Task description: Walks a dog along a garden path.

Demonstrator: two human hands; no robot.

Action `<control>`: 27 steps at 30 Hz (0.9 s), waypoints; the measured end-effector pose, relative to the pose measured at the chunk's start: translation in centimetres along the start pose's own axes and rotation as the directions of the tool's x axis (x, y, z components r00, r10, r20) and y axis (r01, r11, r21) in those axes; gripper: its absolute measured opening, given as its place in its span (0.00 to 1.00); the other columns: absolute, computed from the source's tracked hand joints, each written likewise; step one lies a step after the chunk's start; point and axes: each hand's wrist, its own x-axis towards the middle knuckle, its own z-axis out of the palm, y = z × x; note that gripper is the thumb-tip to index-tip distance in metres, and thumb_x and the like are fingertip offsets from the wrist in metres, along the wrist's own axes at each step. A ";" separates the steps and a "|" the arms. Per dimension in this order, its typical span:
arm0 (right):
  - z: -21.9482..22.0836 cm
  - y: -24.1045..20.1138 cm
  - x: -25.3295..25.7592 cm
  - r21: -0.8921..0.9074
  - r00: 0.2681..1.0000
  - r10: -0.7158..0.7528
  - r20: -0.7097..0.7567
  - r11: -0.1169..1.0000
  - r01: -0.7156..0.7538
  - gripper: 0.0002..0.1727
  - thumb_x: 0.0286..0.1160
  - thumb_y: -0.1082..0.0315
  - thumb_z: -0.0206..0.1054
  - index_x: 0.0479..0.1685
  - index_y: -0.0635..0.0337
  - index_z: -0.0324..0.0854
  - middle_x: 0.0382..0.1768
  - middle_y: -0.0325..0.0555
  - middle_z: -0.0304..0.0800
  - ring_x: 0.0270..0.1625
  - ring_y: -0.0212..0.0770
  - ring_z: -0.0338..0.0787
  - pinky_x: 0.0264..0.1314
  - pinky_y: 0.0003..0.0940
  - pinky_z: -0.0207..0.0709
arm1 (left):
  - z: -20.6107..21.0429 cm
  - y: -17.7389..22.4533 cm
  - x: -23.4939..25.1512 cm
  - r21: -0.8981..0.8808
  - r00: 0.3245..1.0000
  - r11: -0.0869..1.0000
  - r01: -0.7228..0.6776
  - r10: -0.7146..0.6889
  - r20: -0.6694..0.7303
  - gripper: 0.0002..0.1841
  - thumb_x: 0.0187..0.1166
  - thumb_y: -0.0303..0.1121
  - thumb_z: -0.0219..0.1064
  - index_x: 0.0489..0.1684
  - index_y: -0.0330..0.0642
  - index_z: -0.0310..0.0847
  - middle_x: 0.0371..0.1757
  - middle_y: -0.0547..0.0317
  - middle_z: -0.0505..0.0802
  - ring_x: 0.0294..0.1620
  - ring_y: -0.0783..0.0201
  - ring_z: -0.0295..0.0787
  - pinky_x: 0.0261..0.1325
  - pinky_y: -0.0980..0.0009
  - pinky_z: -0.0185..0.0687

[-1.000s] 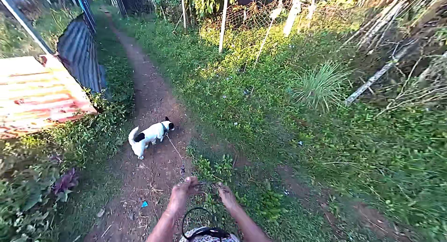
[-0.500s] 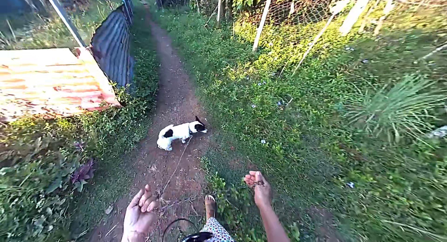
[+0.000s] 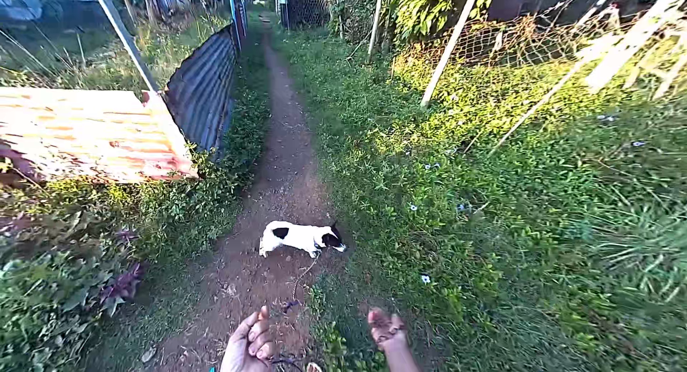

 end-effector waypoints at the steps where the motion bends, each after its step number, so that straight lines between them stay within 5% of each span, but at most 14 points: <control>1: 1.5 1.3 -0.4 -0.053 0.989 0.146 0.022 0.988 -0.144 0.35 0.95 0.44 0.26 0.46 0.61 0.74 0.25 0.41 0.87 0.27 0.34 0.88 0.33 0.27 0.83 | 0.9 -0.1 0.3 0.011 1.000 1.000 0.024 -0.024 0.006 0.24 0.91 0.38 0.35 0.36 0.42 0.80 0.11 0.69 0.79 0.06 0.77 0.74 0.10 0.84 0.72; 4: 6.0 5.6 -2.5 -0.404 0.847 0.512 0.143 0.812 -0.422 0.39 0.95 0.45 0.26 0.45 0.66 0.79 0.28 0.47 0.91 0.27 0.37 0.89 0.29 0.26 0.81 | 2.5 -0.7 0.9 0.056 0.991 0.991 0.122 -0.124 0.047 0.23 0.90 0.38 0.37 0.37 0.42 0.80 0.12 0.69 0.79 0.06 0.76 0.74 0.10 0.84 0.72; 6: 7.8 8.1 -4.2 -0.568 0.661 0.682 0.315 0.693 -0.444 0.45 0.92 0.41 0.20 0.47 0.65 0.82 0.34 0.50 0.95 0.35 0.42 0.94 0.37 0.32 0.85 | 2.6 -1.1 1.2 0.085 0.963 0.965 0.247 -0.254 0.086 0.22 0.89 0.38 0.39 0.37 0.42 0.82 0.13 0.67 0.81 0.08 0.76 0.76 0.12 0.84 0.74; 8: 9.5 9.3 -6.0 -0.578 0.467 0.744 0.478 0.667 -0.470 0.48 0.89 0.38 0.15 0.45 0.58 0.84 0.36 0.49 0.96 0.40 0.46 0.96 0.43 0.39 0.89 | 2.3 -1.5 1.7 0.091 0.932 0.935 0.343 -0.351 0.090 0.22 0.87 0.37 0.40 0.36 0.41 0.82 0.16 0.65 0.84 0.09 0.75 0.78 0.13 0.84 0.75; 10: 11.6 9.3 -8.2 -0.520 0.420 0.733 0.534 0.677 -0.520 0.48 0.88 0.37 0.15 0.33 0.51 0.85 0.31 0.46 0.97 0.35 0.45 0.97 0.37 0.38 0.90 | 2.2 -1.1 1.9 0.078 0.932 0.935 0.347 -0.353 0.080 0.21 0.87 0.37 0.40 0.36 0.40 0.82 0.18 0.64 0.84 0.10 0.75 0.78 0.13 0.83 0.76; 12: 12.8 9.5 -9.0 -0.448 0.476 0.705 0.526 0.705 -0.550 0.46 0.90 0.39 0.19 0.28 0.51 0.85 0.28 0.47 0.97 0.33 0.45 0.97 0.34 0.38 0.90 | 2.2 -0.5 1.9 0.068 0.947 0.947 0.313 -0.317 0.057 0.23 0.88 0.39 0.39 0.35 0.41 0.81 0.19 0.64 0.85 0.10 0.75 0.78 0.13 0.84 0.75; 14: 13.6 9.9 -9.5 -0.381 0.627 0.650 0.429 0.760 -0.527 0.42 0.93 0.43 0.24 0.26 0.54 0.81 0.24 0.47 0.94 0.29 0.43 0.95 0.31 0.36 0.88 | 2.1 -0.1 1.8 0.042 0.957 0.957 0.286 -0.287 0.040 0.22 0.88 0.39 0.39 0.36 0.40 0.81 0.24 0.59 0.89 0.12 0.74 0.81 0.14 0.83 0.77; 16: 14.0 10.1 -10.2 -0.359 0.707 0.612 0.354 0.787 -0.502 0.40 0.93 0.43 0.25 0.31 0.58 0.79 0.22 0.47 0.92 0.25 0.42 0.93 0.28 0.34 0.86 | 2.1 0.0 1.7 0.081 0.966 0.963 0.258 -0.259 -0.005 0.21 0.89 0.38 0.40 0.38 0.41 0.80 0.27 0.59 0.90 0.13 0.74 0.82 0.14 0.83 0.77; 19: 13.7 10.0 -10.8 -0.332 0.718 0.599 0.354 0.798 -0.503 0.40 0.92 0.41 0.23 0.41 0.59 0.80 0.21 0.46 0.91 0.23 0.41 0.92 0.24 0.33 0.85 | 2.0 -0.2 1.6 0.134 0.967 0.958 0.253 -0.247 -0.059 0.20 0.90 0.38 0.38 0.40 0.43 0.79 0.29 0.58 0.90 0.15 0.73 0.83 0.15 0.82 0.78; 24: 13.9 9.4 -10.8 -0.189 0.747 0.569 0.343 0.821 -0.538 0.34 0.94 0.45 0.32 0.44 0.59 0.80 0.23 0.42 0.89 0.23 0.36 0.90 0.25 0.29 0.85 | 1.5 -0.9 1.3 0.170 0.953 0.938 0.302 -0.299 -0.042 0.23 0.91 0.39 0.36 0.46 0.40 0.80 0.29 0.57 0.90 0.15 0.72 0.82 0.17 0.80 0.80; 27: 13.6 8.9 -10.5 -0.154 0.735 0.539 0.411 0.836 -0.526 0.33 0.95 0.47 0.31 0.35 0.55 0.78 0.23 0.40 0.89 0.26 0.36 0.92 0.28 0.29 0.87 | 1.8 -1.3 1.6 0.181 0.948 0.931 0.316 -0.316 -0.031 0.23 0.91 0.39 0.35 0.47 0.41 0.80 0.29 0.58 0.90 0.15 0.72 0.83 0.17 0.80 0.81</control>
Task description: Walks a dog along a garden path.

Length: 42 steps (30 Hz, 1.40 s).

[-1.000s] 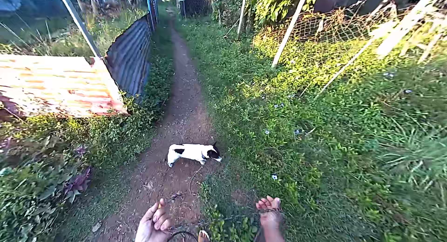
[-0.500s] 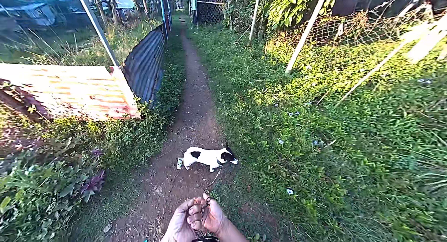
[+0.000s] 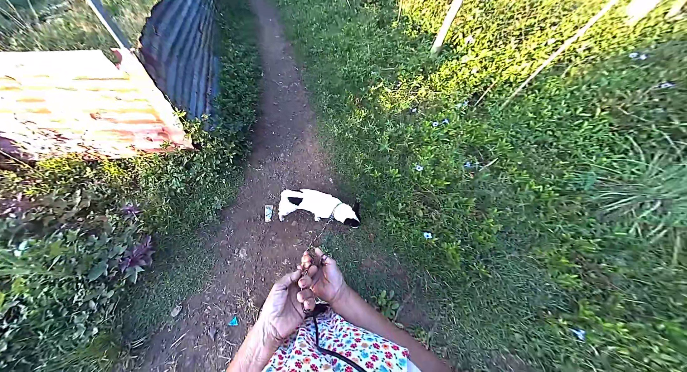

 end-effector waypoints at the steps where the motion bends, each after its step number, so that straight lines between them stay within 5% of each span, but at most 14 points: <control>1: -0.4 -0.1 0.2 0.002 0.999 -0.008 0.048 1.000 0.008 0.35 0.95 0.47 0.30 0.31 0.54 0.79 0.25 0.40 0.91 0.28 0.37 0.93 0.31 0.30 0.88 | 0.2 0.0 0.1 0.014 1.000 1.000 -0.012 0.012 -0.011 0.23 0.91 0.38 0.35 0.47 0.42 0.80 0.29 0.59 0.90 0.15 0.73 0.82 0.17 0.81 0.80; 4: -1.2 -0.5 0.5 0.013 0.993 -0.026 0.117 1.000 0.025 0.36 0.94 0.48 0.27 0.31 0.54 0.81 0.30 0.43 0.95 0.32 0.39 0.95 0.34 0.30 0.90 | 0.5 -0.1 0.5 0.061 0.997 0.997 -0.044 0.048 -0.056 0.23 0.92 0.38 0.34 0.44 0.42 0.80 0.28 0.60 0.89 0.16 0.73 0.82 0.19 0.81 0.79; 11: -0.8 -1.2 0.5 0.045 0.998 -0.067 -0.015 0.997 0.068 0.35 0.95 0.48 0.30 0.24 0.52 0.76 0.18 0.39 0.87 0.23 0.37 0.90 0.32 0.31 0.87 | 0.6 -0.4 1.3 0.017 0.998 1.000 -0.017 0.018 -0.067 0.24 0.91 0.38 0.35 0.45 0.40 0.80 0.30 0.57 0.90 0.19 0.71 0.85 0.22 0.79 0.84; 29: -0.9 -2.5 -0.1 0.074 0.996 -0.055 -0.077 0.995 0.061 0.34 0.94 0.49 0.31 0.22 0.52 0.75 0.16 0.37 0.86 0.19 0.35 0.89 0.24 0.28 0.85 | 2.0 -1.1 1.9 0.049 0.988 0.999 -0.008 0.016 -0.157 0.20 0.92 0.37 0.37 0.42 0.41 0.77 0.29 0.57 0.88 0.21 0.69 0.85 0.24 0.77 0.84; 36: -1.7 -4.5 -0.6 0.059 0.965 -0.224 -0.133 0.971 0.234 0.34 0.94 0.50 0.33 0.18 0.48 0.75 0.14 0.33 0.83 0.19 0.33 0.88 0.29 0.30 0.87 | 2.4 -0.9 0.9 0.147 0.941 0.980 -0.136 0.174 -0.289 0.11 0.89 0.30 0.47 0.46 0.34 0.75 0.39 0.46 0.92 0.38 0.57 0.93 0.44 0.66 0.91; 40: -4.0 -6.6 -2.2 0.159 0.936 -0.341 -0.083 0.923 0.350 0.36 0.94 0.51 0.33 0.13 0.48 0.75 0.11 0.31 0.80 0.14 0.29 0.83 0.24 0.24 0.82 | 2.3 0.3 0.4 0.328 0.886 0.916 -0.233 0.339 -0.317 0.15 0.90 0.33 0.50 0.68 0.39 0.74 0.54 0.52 0.89 0.51 0.60 0.89 0.53 0.63 0.84; 42: -5.6 -7.6 -2.9 0.219 0.933 -0.354 -0.059 0.908 0.358 0.36 0.93 0.53 0.34 0.11 0.49 0.76 0.11 0.31 0.80 0.14 0.29 0.81 0.23 0.22 0.81 | 1.4 1.3 0.3 0.384 0.866 0.877 -0.289 0.410 -0.286 0.16 0.92 0.35 0.49 0.69 0.41 0.75 0.56 0.55 0.90 0.54 0.61 0.89 0.55 0.62 0.84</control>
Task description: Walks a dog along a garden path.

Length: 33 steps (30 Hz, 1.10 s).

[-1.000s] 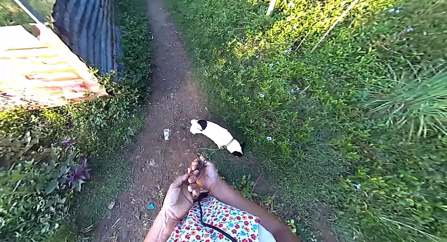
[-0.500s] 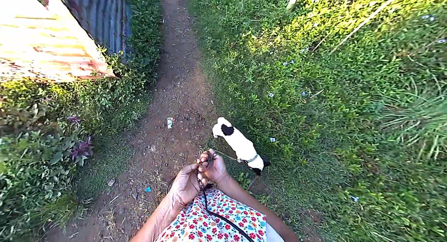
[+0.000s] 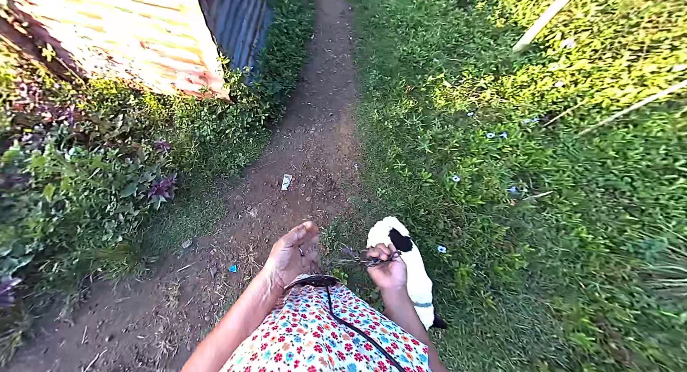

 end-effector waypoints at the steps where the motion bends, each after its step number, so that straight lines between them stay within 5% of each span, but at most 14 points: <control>1: -0.5 -0.5 -0.1 0.012 1.000 -0.008 -0.006 1.000 0.008 0.36 0.94 0.54 0.35 0.11 0.49 0.76 0.10 0.31 0.79 0.13 0.28 0.80 0.23 0.21 0.80 | -0.6 0.2 0.5 0.004 1.000 1.000 -0.024 0.024 -0.003 0.16 0.93 0.35 0.47 0.66 0.41 0.77 0.54 0.55 0.91 0.54 0.60 0.90 0.54 0.61 0.85; 10: -3.1 -2.9 -0.8 -0.008 0.993 0.014 -0.114 1.000 -0.015 0.34 0.93 0.54 0.37 0.14 0.52 0.78 0.11 0.32 0.80 0.13 0.27 0.80 0.22 0.18 0.79 | -6.8 -1.6 5.4 -0.205 0.992 0.978 0.037 -0.060 -0.108 0.13 0.93 0.34 0.46 0.56 0.39 0.76 0.42 0.55 0.92 0.39 0.62 0.93 0.43 0.68 0.90; 16: -3.6 -3.8 -0.7 -0.058 0.987 0.074 -0.142 0.995 -0.083 0.30 0.94 0.55 0.37 0.23 0.54 0.78 0.13 0.33 0.82 0.15 0.28 0.84 0.21 0.19 0.82 | -12.3 -3.4 7.3 -0.357 0.931 0.926 -0.120 -0.019 -0.363 0.13 0.92 0.36 0.44 0.57 0.43 0.74 0.40 0.58 0.90 0.35 0.65 0.91 0.40 0.69 0.87; 24: -3.1 -3.7 -1.3 -0.028 0.939 0.084 -0.334 0.995 -0.099 0.30 0.95 0.54 0.35 0.22 0.52 0.73 0.10 0.31 0.76 0.10 0.25 0.78 0.16 0.16 0.76 | -17.5 -9.5 8.3 -0.187 0.804 0.981 0.055 -0.155 -0.574 0.14 0.94 0.39 0.44 0.60 0.40 0.71 0.41 0.56 0.86 0.32 0.66 0.84 0.36 0.70 0.82; 27: -3.7 -3.3 -2.0 0.021 0.912 0.048 -0.406 0.999 -0.043 0.28 0.95 0.55 0.36 0.23 0.51 0.72 0.11 0.30 0.75 0.10 0.25 0.76 0.15 0.16 0.75 | -19.6 -10.7 9.4 -0.046 0.788 0.984 0.175 -0.168 -0.593 0.13 0.93 0.39 0.48 0.54 0.39 0.72 0.35 0.56 0.85 0.28 0.66 0.84 0.33 0.70 0.84; 33: -6.2 -3.1 -3.8 0.087 0.874 -0.102 -0.476 0.983 0.162 0.27 0.95 0.56 0.36 0.23 0.50 0.72 0.11 0.30 0.75 0.10 0.25 0.76 0.15 0.17 0.75 | -22.4 -8.9 13.6 0.408 0.820 0.816 0.409 -0.133 -0.557 0.17 0.93 0.38 0.51 0.64 0.31 0.74 0.41 0.48 0.85 0.32 0.63 0.79 0.36 0.67 0.78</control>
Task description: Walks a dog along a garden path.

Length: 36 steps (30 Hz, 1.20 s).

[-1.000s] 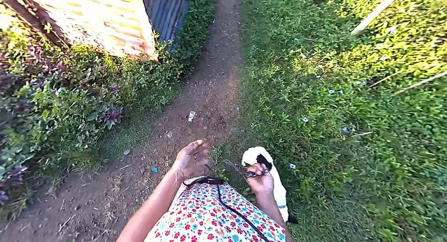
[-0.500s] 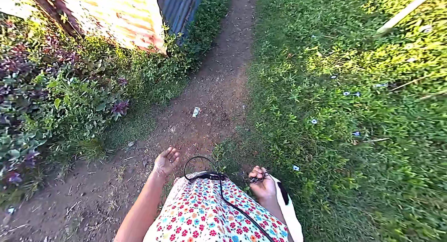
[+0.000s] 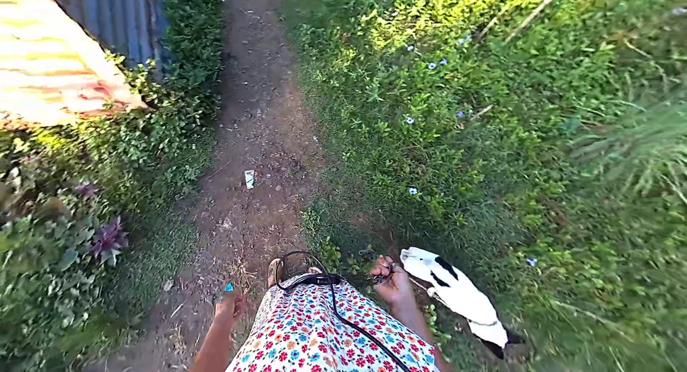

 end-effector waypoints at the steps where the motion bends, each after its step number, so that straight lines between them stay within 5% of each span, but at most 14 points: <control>1: -0.5 0.3 0.0 0.041 0.999 -0.033 -0.009 0.999 0.033 0.27 0.95 0.57 0.36 0.23 0.50 0.71 0.10 0.30 0.74 0.10 0.25 0.75 0.15 0.16 0.74 | -0.2 0.7 1.0 0.072 0.999 0.997 -0.028 0.026 0.018 0.17 0.93 0.37 0.51 0.64 0.31 0.74 0.40 0.48 0.84 0.31 0.63 0.78 0.36 0.66 0.77; 6: -2.7 5.0 -0.6 0.297 0.996 -0.088 -0.008 0.951 0.086 0.29 0.94 0.55 0.33 0.20 0.48 0.69 0.08 0.28 0.70 0.06 0.22 0.69 0.10 0.14 0.66 | -0.8 6.9 4.3 0.346 0.987 0.931 -0.114 0.068 0.143 0.20 0.93 0.35 0.51 0.72 0.27 0.72 0.56 0.36 0.87 0.43 0.56 0.84 0.48 0.60 0.80; 10: -2.6 11.6 -1.9 0.327 0.984 -0.098 -0.147 0.934 0.142 0.27 0.96 0.55 0.32 0.24 0.49 0.67 0.07 0.29 0.68 0.06 0.24 0.69 0.10 0.17 0.67 | -0.5 13.3 8.1 0.507 0.968 0.836 -0.212 0.110 0.224 0.20 0.94 0.39 0.50 0.68 0.29 0.73 0.47 0.44 0.86 0.35 0.62 0.81 0.38 0.66 0.78; 14: -3.1 14.7 -4.1 0.353 0.960 -0.115 -0.256 0.913 0.203 0.23 0.97 0.56 0.33 0.33 0.52 0.66 0.10 0.30 0.67 0.07 0.24 0.68 0.11 0.18 0.70 | 3.1 18.7 9.9 0.607 0.926 0.715 -0.347 0.157 0.344 0.22 0.95 0.40 0.46 0.73 0.30 0.69 0.50 0.44 0.85 0.36 0.62 0.80 0.41 0.65 0.79; 18: -5.4 16.6 -5.7 0.528 0.928 -0.154 -0.338 0.785 0.323 0.25 0.95 0.57 0.33 0.25 0.50 0.63 0.06 0.29 0.62 0.04 0.23 0.64 0.07 0.15 0.61 | 8.9 21.0 8.7 0.658 0.889 0.621 -0.426 0.152 0.432 0.20 0.95 0.39 0.46 0.70 0.31 0.71 0.51 0.47 0.85 0.38 0.64 0.81 0.41 0.67 0.78; 22: -6.5 18.0 -7.7 0.414 0.903 -0.308 -0.300 0.810 0.414 0.27 0.97 0.56 0.28 0.26 0.50 0.64 0.05 0.28 0.60 0.04 0.22 0.61 0.07 0.16 0.57 | 16.7 19.6 5.9 0.648 0.752 0.456 -0.610 0.075 0.655 0.21 0.96 0.41 0.45 0.73 0.34 0.69 0.48 0.51 0.84 0.35 0.68 0.81 0.38 0.70 0.79; 26: -8.0 16.7 -10.0 0.447 0.788 -0.361 -0.499 0.671 0.591 0.24 0.98 0.55 0.31 0.30 0.52 0.63 0.07 0.29 0.57 0.05 0.24 0.59 0.07 0.17 0.56 | 22.7 16.6 -1.3 0.573 0.595 0.317 -0.756 -0.033 0.803 0.21 0.96 0.38 0.44 0.76 0.34 0.66 0.48 0.51 0.85 0.34 0.68 0.82 0.38 0.71 0.80; 30: -12.9 15.4 -12.9 0.475 0.697 -0.343 -0.630 0.540 0.695 0.23 0.97 0.57 0.32 0.29 0.51 0.62 0.07 0.28 0.56 0.05 0.23 0.57 0.07 0.17 0.55 | 25.8 12.1 -7.5 0.497 0.478 0.190 -0.847 -0.139 0.867 0.22 0.96 0.37 0.45 0.80 0.33 0.65 0.58 0.47 0.85 0.39 0.68 0.84 0.42 0.70 0.80; 33: -14.8 14.7 -14.4 0.487 0.686 -0.359 -0.632 0.505 0.713 0.24 0.98 0.56 0.32 0.29 0.52 0.63 0.07 0.29 0.56 0.05 0.24 0.56 0.07 0.17 0.53 | 27.6 8.1 -11.6 0.393 0.376 0.017 -0.919 -0.252 0.892 0.21 0.94 0.33 0.48 0.80 0.31 0.67 0.67 0.35 0.84 0.53 0.53 0.85 0.55 0.56 0.79; 36: -15.3 13.6 -15.3 0.505 0.717 -0.362 -0.596 0.525 0.685 0.22 0.98 0.56 0.33 0.33 0.52 0.63 0.08 0.29 0.56 0.05 0.24 0.56 0.07 0.18 0.54 | 29.3 3.1 -16.8 -0.001 0.142 -0.281 -0.960 -0.486 0.862 0.21 0.92 0.30 0.51 0.79 0.27 0.69 0.72 0.27 0.82 0.71 0.38 0.83 0.75 0.44 0.74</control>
